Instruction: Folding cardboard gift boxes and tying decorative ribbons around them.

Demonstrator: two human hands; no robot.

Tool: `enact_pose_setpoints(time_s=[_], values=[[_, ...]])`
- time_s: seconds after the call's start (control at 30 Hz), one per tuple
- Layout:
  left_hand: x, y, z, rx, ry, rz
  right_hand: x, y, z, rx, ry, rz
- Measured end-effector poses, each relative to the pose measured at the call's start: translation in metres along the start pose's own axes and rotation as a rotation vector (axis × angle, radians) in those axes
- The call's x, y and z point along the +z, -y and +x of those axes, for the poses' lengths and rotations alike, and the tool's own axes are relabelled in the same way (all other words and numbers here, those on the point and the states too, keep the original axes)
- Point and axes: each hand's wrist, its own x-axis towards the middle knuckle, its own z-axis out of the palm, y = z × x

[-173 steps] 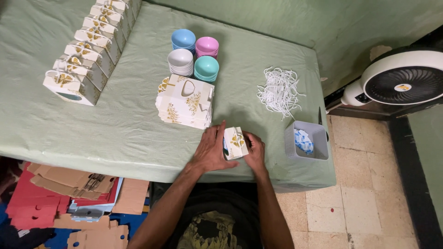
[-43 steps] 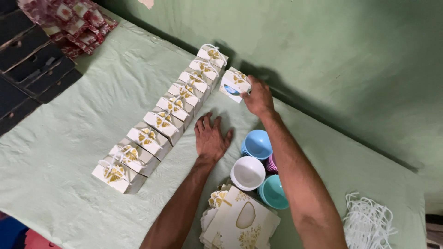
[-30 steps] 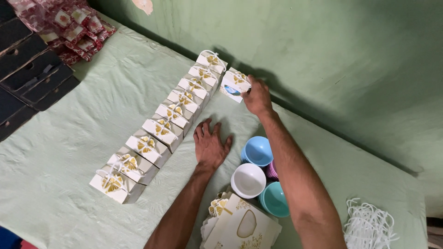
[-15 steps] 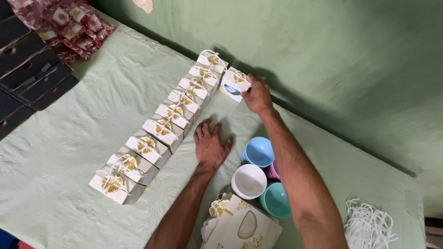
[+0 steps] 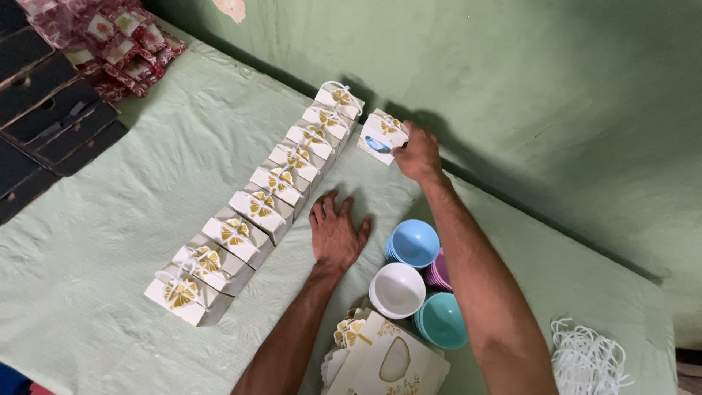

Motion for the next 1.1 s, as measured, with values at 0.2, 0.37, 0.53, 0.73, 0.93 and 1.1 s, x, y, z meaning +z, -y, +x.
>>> enact_pose_setpoints(time_s=[0.2,0.37,0.53,0.73,0.93,1.1], values=[[0.006,0.003,0.0,0.009,-0.022,-0.014,0.014,-0.001,0.006,-0.063,-0.005,-0.014],[0.008,0.003,0.0,0.012,-0.029,-0.019,-0.006,0.02,-0.01,-0.024,0.041,0.01],[0.009,0.008,0.004,0.017,-0.026,-0.009,-0.048,0.048,-0.052,0.023,0.11,0.071],[0.01,0.011,0.003,0.038,-0.024,-0.003,-0.101,-0.015,-0.111,0.143,0.103,0.169],[0.022,0.023,0.005,0.075,-0.063,-0.008,-0.102,-0.172,-0.212,0.178,-0.2,0.674],[0.031,0.046,-0.005,0.16,-0.177,-0.422,-0.042,-0.241,-0.328,0.194,-0.287,0.83]])
